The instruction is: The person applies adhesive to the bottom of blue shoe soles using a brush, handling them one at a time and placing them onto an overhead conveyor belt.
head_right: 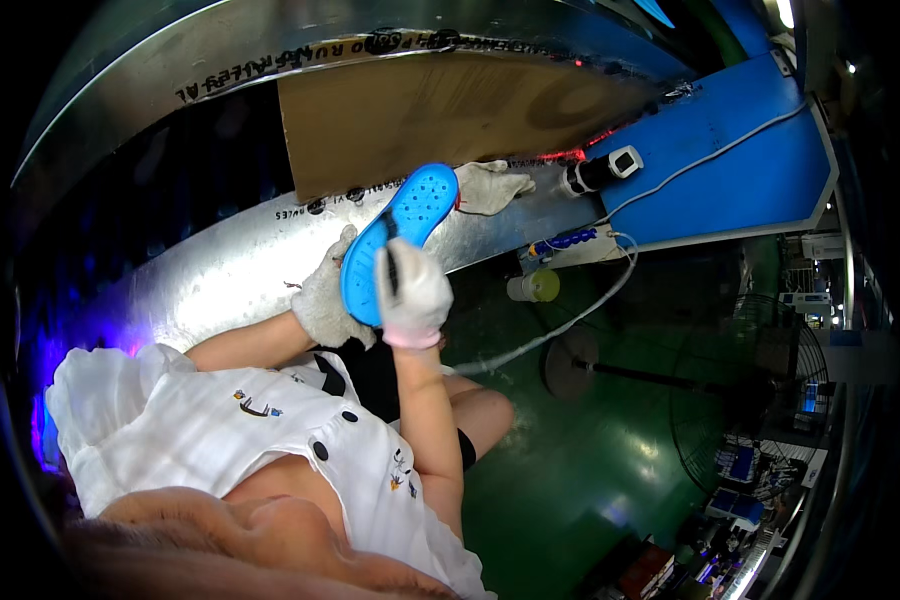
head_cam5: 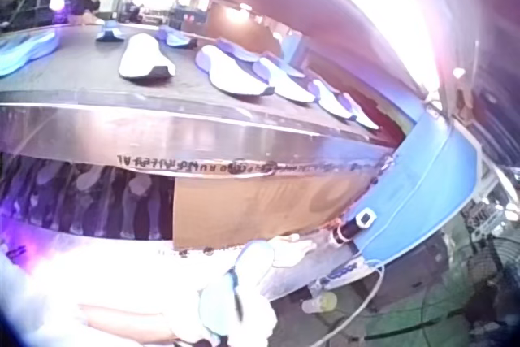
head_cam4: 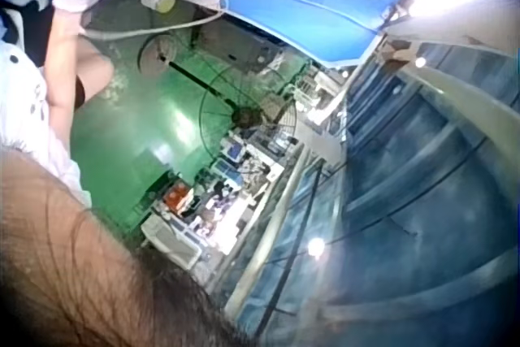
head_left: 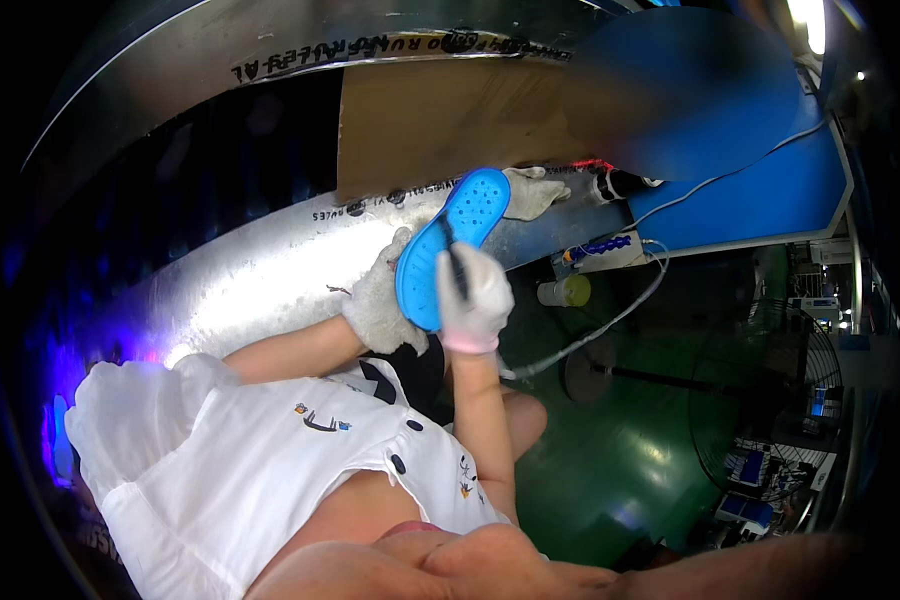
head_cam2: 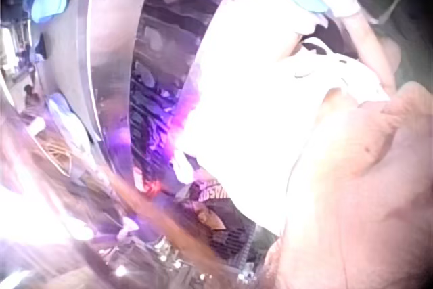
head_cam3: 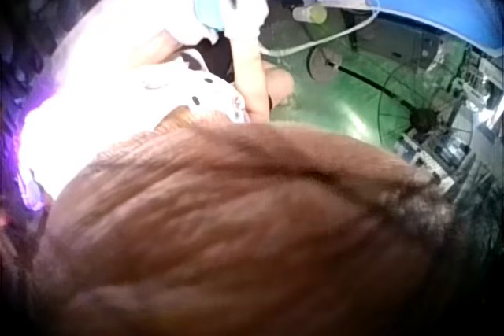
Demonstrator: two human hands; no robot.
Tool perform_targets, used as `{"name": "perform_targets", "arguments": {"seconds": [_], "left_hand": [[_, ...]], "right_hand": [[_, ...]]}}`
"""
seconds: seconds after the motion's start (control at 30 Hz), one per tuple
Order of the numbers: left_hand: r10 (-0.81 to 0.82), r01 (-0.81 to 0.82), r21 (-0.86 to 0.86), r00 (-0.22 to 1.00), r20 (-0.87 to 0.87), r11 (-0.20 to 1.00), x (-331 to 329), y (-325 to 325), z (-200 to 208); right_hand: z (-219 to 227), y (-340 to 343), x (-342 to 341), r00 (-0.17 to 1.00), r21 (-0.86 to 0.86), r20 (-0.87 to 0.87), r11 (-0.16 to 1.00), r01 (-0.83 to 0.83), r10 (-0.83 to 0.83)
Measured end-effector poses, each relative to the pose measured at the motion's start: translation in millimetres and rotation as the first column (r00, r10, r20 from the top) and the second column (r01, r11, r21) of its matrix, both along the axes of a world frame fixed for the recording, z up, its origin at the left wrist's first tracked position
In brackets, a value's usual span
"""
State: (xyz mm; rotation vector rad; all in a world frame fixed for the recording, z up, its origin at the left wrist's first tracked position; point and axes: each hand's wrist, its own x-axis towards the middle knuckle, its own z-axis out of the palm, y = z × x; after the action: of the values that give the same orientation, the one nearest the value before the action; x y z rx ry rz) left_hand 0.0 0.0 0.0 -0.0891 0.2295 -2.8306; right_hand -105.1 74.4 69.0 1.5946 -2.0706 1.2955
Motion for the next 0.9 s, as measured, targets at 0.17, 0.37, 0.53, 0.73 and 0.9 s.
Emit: {"name": "perform_targets", "arguments": {"seconds": [0.17,0.37,0.53,0.73,0.9], "left_hand": [[0.04,-0.021,-0.192,0.995,0.096,0.981,14.8,2.5,27.2],[0.178,-0.135,-0.248,0.971,0.157,0.959,5.3,1.9,4.7],[0.11,-0.067,-0.215,0.976,0.191,0.974,5.9,-9.0,33.2],[0.129,-0.046,-0.307,0.958,0.255,0.95,5.4,-19.0,57.5],[0.206,-0.06,-0.351,0.895,0.396,0.934,2.0,-24.2,92.4]], "right_hand": [[23.6,10.9,6.9,0.862,-0.082,0.503,0.996,-0.025,0.063],[35.6,23.7,38.0,0.963,0.07,-0.041,0.962,-0.264,0.267],[25.2,19.4,15.1,0.93,-0.116,0.368,0.993,0.038,0.008],[39.5,29.5,50.8,0.833,-0.084,0.547,0.996,-0.041,0.081],[25.9,31.5,44.3,0.975,-0.166,0.216,0.986,-0.022,0.058]]}}
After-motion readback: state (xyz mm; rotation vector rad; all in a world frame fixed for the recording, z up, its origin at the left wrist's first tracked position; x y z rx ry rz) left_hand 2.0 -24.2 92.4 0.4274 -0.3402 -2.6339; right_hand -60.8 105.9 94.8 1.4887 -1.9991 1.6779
